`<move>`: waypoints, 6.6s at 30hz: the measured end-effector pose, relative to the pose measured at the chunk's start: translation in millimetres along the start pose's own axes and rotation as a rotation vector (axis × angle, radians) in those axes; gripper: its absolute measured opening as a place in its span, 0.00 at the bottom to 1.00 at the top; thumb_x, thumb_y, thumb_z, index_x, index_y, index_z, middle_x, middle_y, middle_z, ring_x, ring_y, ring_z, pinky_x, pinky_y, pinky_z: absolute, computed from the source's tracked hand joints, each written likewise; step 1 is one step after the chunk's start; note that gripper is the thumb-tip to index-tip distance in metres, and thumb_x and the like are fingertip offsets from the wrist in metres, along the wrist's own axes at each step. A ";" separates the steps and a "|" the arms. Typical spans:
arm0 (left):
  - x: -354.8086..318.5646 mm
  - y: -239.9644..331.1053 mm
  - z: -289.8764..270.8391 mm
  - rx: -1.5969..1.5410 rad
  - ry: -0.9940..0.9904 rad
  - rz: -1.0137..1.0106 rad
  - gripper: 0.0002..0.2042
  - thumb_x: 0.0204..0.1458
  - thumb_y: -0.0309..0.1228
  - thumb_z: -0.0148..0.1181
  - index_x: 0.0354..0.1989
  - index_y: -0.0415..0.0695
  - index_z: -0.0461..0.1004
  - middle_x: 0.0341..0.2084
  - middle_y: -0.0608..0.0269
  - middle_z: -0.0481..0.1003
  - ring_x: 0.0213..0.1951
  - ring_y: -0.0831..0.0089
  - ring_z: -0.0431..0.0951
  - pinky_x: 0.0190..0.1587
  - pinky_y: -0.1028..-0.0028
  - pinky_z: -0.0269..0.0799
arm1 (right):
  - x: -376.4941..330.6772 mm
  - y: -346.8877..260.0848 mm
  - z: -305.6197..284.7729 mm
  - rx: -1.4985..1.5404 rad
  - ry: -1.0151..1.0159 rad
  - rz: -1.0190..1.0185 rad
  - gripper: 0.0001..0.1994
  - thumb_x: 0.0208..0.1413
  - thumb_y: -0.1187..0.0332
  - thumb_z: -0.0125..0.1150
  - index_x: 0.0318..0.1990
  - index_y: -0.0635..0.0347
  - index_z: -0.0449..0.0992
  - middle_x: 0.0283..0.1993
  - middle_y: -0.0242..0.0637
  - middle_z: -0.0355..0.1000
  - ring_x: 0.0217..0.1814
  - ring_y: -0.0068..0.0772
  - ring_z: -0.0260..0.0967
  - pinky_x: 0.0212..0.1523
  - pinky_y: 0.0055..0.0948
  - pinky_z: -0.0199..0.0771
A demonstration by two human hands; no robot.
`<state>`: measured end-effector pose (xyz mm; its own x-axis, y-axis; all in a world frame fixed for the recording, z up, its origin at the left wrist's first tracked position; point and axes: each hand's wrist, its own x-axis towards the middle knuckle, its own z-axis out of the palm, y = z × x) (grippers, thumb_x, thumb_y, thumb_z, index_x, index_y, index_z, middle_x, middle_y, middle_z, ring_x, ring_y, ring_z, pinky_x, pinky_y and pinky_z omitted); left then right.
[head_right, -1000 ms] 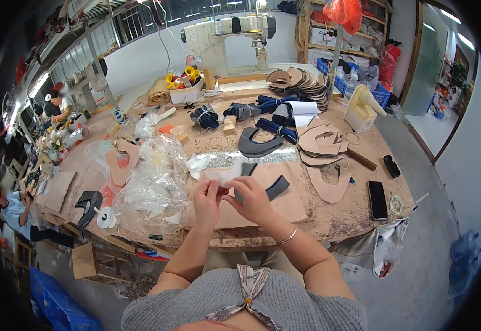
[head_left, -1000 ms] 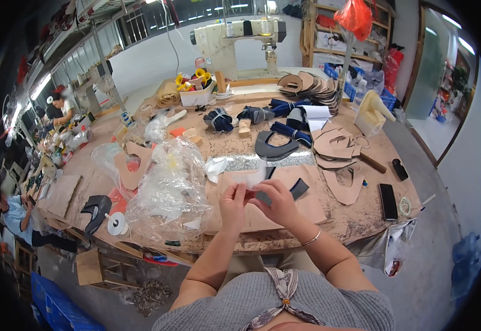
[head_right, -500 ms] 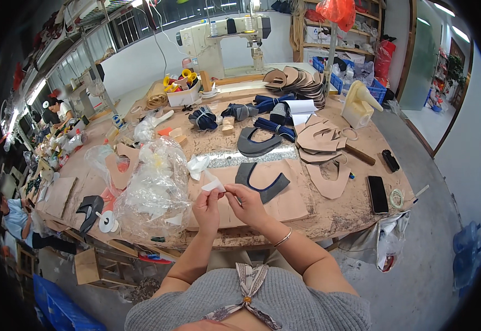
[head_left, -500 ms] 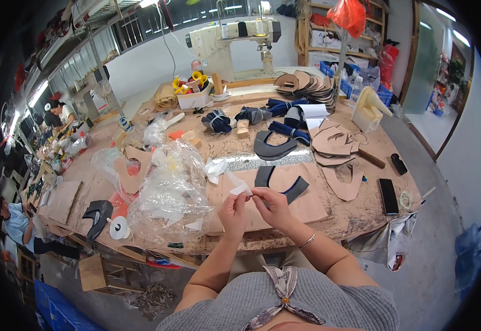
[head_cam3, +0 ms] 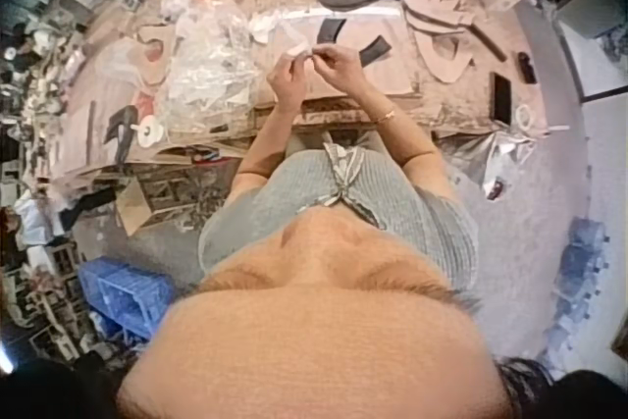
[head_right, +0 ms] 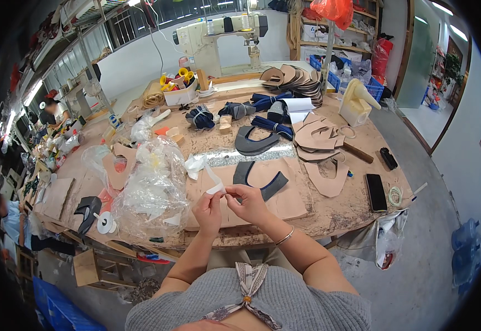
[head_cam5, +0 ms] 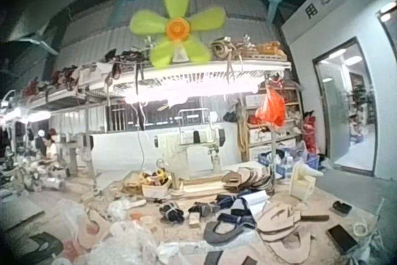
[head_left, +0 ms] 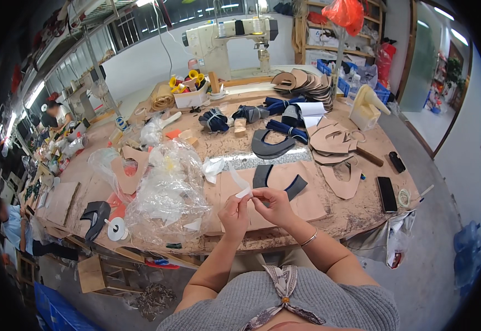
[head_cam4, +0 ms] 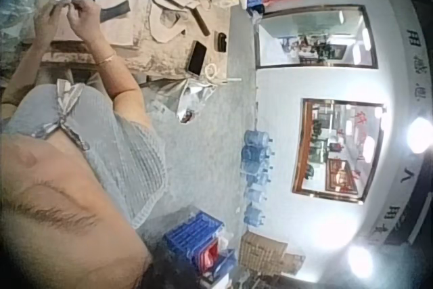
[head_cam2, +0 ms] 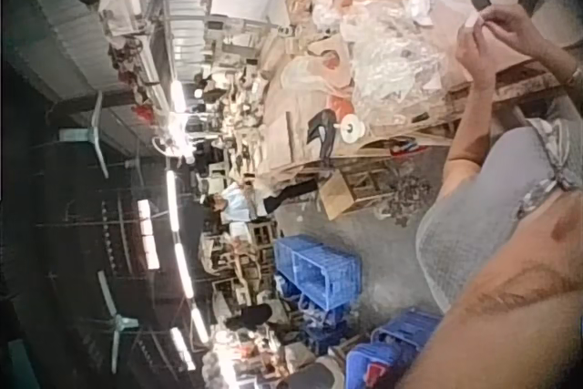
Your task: The person assembles shoe components by hand at a workbench. They pick up a dark U-shaped piece and a light-colored insole, align them, and press them together. The person repeats this process with multiple pairs of components, stacking the finished assemblies on the table.
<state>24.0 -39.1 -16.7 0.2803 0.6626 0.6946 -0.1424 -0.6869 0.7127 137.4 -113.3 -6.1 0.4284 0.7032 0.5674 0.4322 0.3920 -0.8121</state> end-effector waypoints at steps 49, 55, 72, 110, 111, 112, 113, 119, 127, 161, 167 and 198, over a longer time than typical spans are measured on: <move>43.5 -55.8 -9.3 -0.278 -0.078 -0.499 0.07 0.59 0.28 0.56 0.36 0.35 0.75 0.25 0.62 0.77 0.28 0.78 0.78 0.34 0.79 0.74 | 13.0 45.8 -73.3 0.102 0.329 0.293 0.07 0.59 0.68 0.60 0.32 0.63 0.75 0.27 0.30 0.74 0.28 0.15 0.69 0.30 0.16 0.69; 83.8 -131.6 -40.1 0.435 -0.123 -0.378 0.05 0.53 0.23 0.56 0.37 0.36 0.74 0.28 0.58 0.76 0.33 0.64 0.78 0.38 0.69 0.74 | -3.4 40.8 -150.1 0.235 0.582 0.294 0.07 0.61 0.68 0.57 0.32 0.60 0.72 0.31 0.31 0.73 0.31 0.19 0.72 0.36 0.21 0.77; 22.2 -36.4 13.1 0.606 -0.800 0.635 0.21 0.57 0.40 0.53 0.55 0.41 0.71 0.57 0.54 0.67 0.56 0.54 0.67 0.59 0.56 0.60 | -16.2 32.8 -105.0 0.704 0.330 0.514 0.07 0.58 0.66 0.62 0.35 0.59 0.72 0.35 0.34 0.74 0.34 0.22 0.73 0.40 0.24 0.79; -20.5 -24.1 27.8 0.246 -0.417 -0.152 0.07 0.41 0.27 0.69 0.22 0.38 0.77 0.26 0.60 0.77 0.36 0.63 0.76 0.41 0.67 0.70 | -18.7 40.5 -83.4 -0.117 -0.050 0.611 0.25 0.43 0.73 0.72 0.50 0.65 0.71 0.20 0.28 0.69 0.21 0.15 0.63 0.22 0.19 0.63; -20.0 -24.2 28.9 0.254 -0.431 -0.159 0.07 0.41 0.27 0.69 0.22 0.38 0.77 0.26 0.60 0.77 0.36 0.63 0.75 0.42 0.66 0.69 | -20.6 44.0 -83.2 -0.139 -0.046 0.588 0.25 0.43 0.73 0.72 0.50 0.65 0.71 0.19 0.27 0.68 0.20 0.15 0.63 0.21 0.20 0.63; -19.3 -24.5 30.0 0.262 -0.445 -0.165 0.07 0.40 0.27 0.70 0.22 0.38 0.77 0.26 0.59 0.77 0.37 0.62 0.75 0.42 0.65 0.69 | -22.2 46.0 -83.4 -0.141 -0.034 0.583 0.25 0.43 0.73 0.72 0.50 0.65 0.71 0.20 0.28 0.68 0.20 0.15 0.63 0.22 0.20 0.63; -18.6 -24.7 30.8 0.270 -0.459 -0.171 0.08 0.40 0.27 0.70 0.22 0.38 0.76 0.26 0.59 0.77 0.37 0.62 0.75 0.42 0.65 0.69 | -23.7 47.6 -83.5 -0.143 -0.023 0.578 0.25 0.42 0.73 0.72 0.50 0.65 0.71 0.20 0.28 0.68 0.21 0.15 0.63 0.22 0.20 0.63; -18.4 -21.9 32.3 0.281 -0.448 -0.105 0.08 0.38 0.26 0.70 0.18 0.39 0.74 0.23 0.59 0.75 0.34 0.61 0.73 0.39 0.65 0.68 | -24.0 45.7 -81.8 -0.246 -0.037 0.508 0.24 0.42 0.73 0.72 0.49 0.65 0.72 0.21 0.32 0.71 0.23 0.23 0.66 0.26 0.24 0.67; -10.9 -27.9 24.1 0.467 -0.324 -0.086 0.16 0.41 0.24 0.66 0.41 0.42 0.72 0.41 0.55 0.73 0.42 0.58 0.74 0.47 0.62 0.69 | -19.7 26.6 -72.3 -0.570 -0.138 0.348 0.21 0.42 0.73 0.69 0.47 0.63 0.72 0.28 0.39 0.73 0.40 0.44 0.67 0.45 0.39 0.69; -59.6 -5.3 8.9 0.518 -0.705 0.302 0.29 0.46 0.41 0.64 0.54 0.36 0.67 0.58 0.49 0.66 0.62 0.51 0.64 0.64 0.55 0.54 | -68.8 52.0 -263.9 -0.966 -0.214 0.222 0.10 0.48 0.67 0.64 0.35 0.63 0.78 0.43 0.42 0.75 0.47 0.45 0.71 0.47 0.38 0.72; -58.6 -5.5 10.3 0.505 -0.694 0.308 0.29 0.45 0.40 0.65 0.54 0.37 0.67 0.58 0.49 0.67 0.61 0.52 0.64 0.63 0.55 0.56 | -66.9 55.0 -270.0 -1.068 -0.321 0.098 0.07 0.51 0.69 0.59 0.37 0.59 0.76 0.42 0.42 0.75 0.47 0.46 0.72 0.45 0.40 0.73; -47.0 13.0 80.6 -1.149 -0.537 -1.096 0.10 0.62 0.32 0.50 0.49 0.44 0.72 0.45 0.65 0.76 0.45 0.74 0.76 0.50 0.68 0.73 | -76.9 68.3 -207.1 -0.436 0.477 0.446 0.13 0.48 0.73 0.65 0.42 0.64 0.75 0.42 0.43 0.73 0.45 0.40 0.71 0.46 0.31 0.70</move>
<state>85.5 -103.2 -48.0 0.9468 0.3108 -0.0829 -0.1779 0.7206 0.6702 298.3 -263.5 -77.0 0.8866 0.3698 0.2776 0.3693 -0.2047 -0.9065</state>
